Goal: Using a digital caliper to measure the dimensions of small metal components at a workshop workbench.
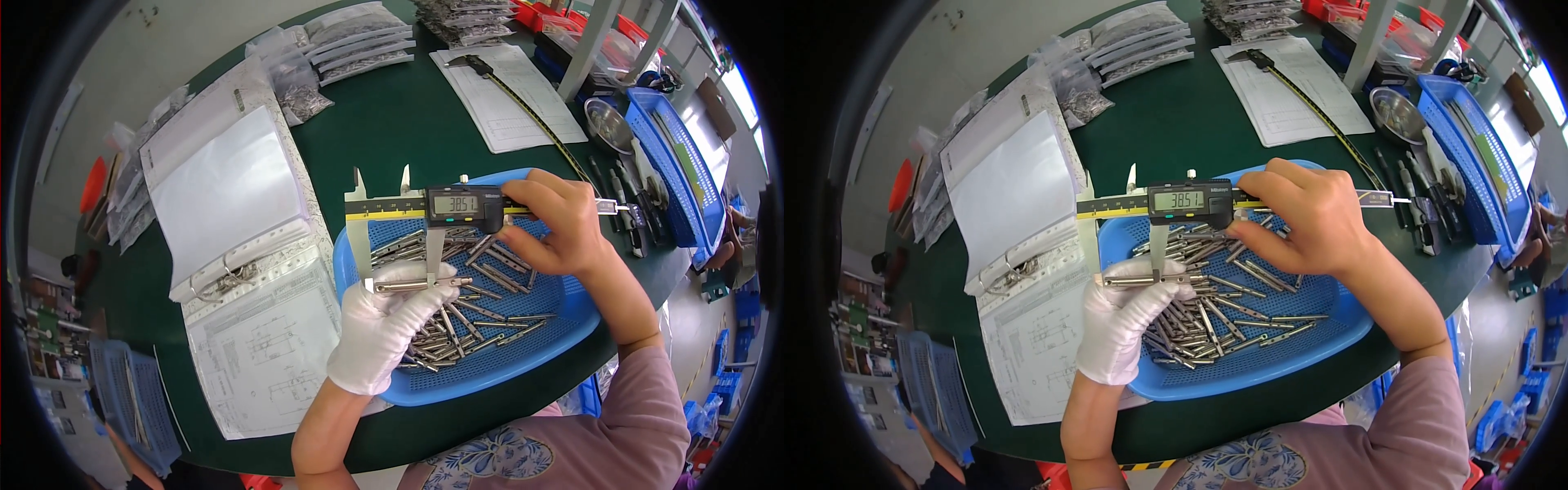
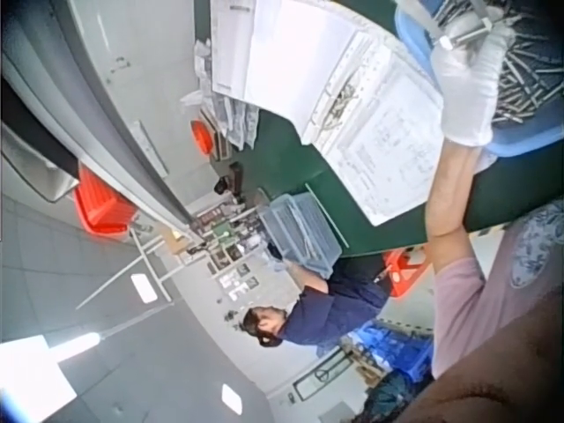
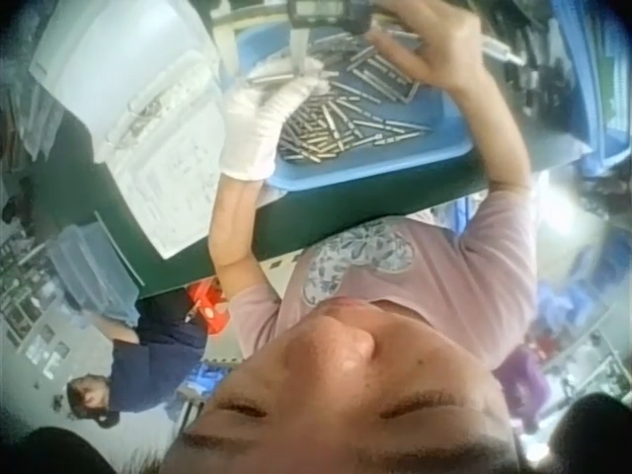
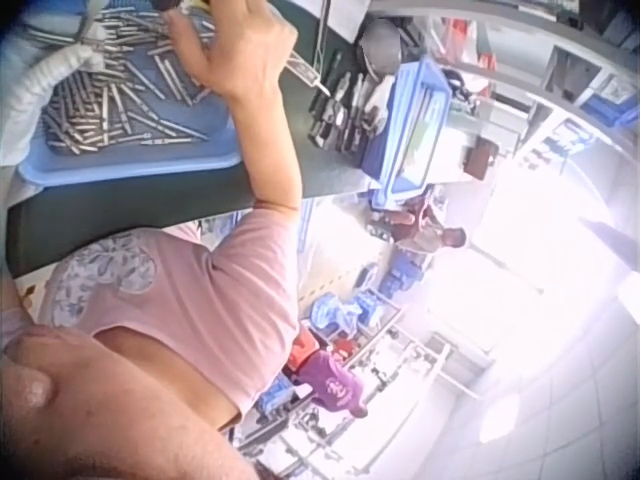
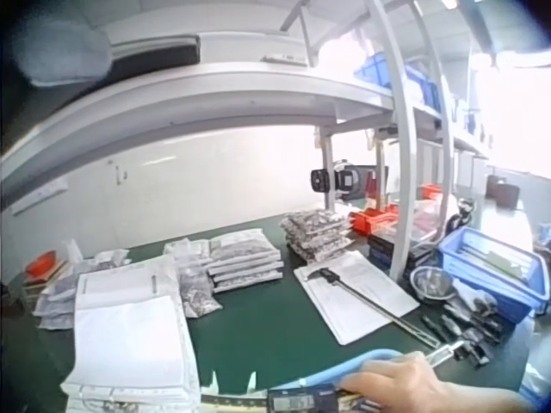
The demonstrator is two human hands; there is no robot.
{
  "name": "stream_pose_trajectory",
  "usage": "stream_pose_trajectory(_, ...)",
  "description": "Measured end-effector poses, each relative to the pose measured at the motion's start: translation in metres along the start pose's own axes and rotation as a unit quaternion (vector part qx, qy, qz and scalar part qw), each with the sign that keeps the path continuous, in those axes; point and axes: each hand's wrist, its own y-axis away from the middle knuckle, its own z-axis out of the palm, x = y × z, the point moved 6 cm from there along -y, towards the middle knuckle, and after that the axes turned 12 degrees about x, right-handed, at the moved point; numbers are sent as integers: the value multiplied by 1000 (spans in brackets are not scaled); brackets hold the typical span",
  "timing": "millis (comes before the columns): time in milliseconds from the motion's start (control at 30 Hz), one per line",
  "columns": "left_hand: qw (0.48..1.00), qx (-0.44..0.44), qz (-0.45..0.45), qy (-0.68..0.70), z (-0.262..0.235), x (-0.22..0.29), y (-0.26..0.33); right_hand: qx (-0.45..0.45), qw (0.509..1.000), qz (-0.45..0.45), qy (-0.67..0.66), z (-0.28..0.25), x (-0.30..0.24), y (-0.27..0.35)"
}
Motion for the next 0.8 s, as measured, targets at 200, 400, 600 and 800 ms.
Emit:
stream_pose_trajectory(200,1000,-7,-13,13,2,1,1,14,1000,1,5,-2,1,0)
stream_pose_trajectory(400,1000,-22,-17,10,2,2,1,12,1000,3,22,-2,1,1)
stream_pose_trajectory(600,999,-23,30,5,0,1,-1,25,999,-9,34,-7,0,-1)
stream_pose_trajectory(800,995,36,59,72,-10,5,-3,37,998,-3,42,-10,1,-2)
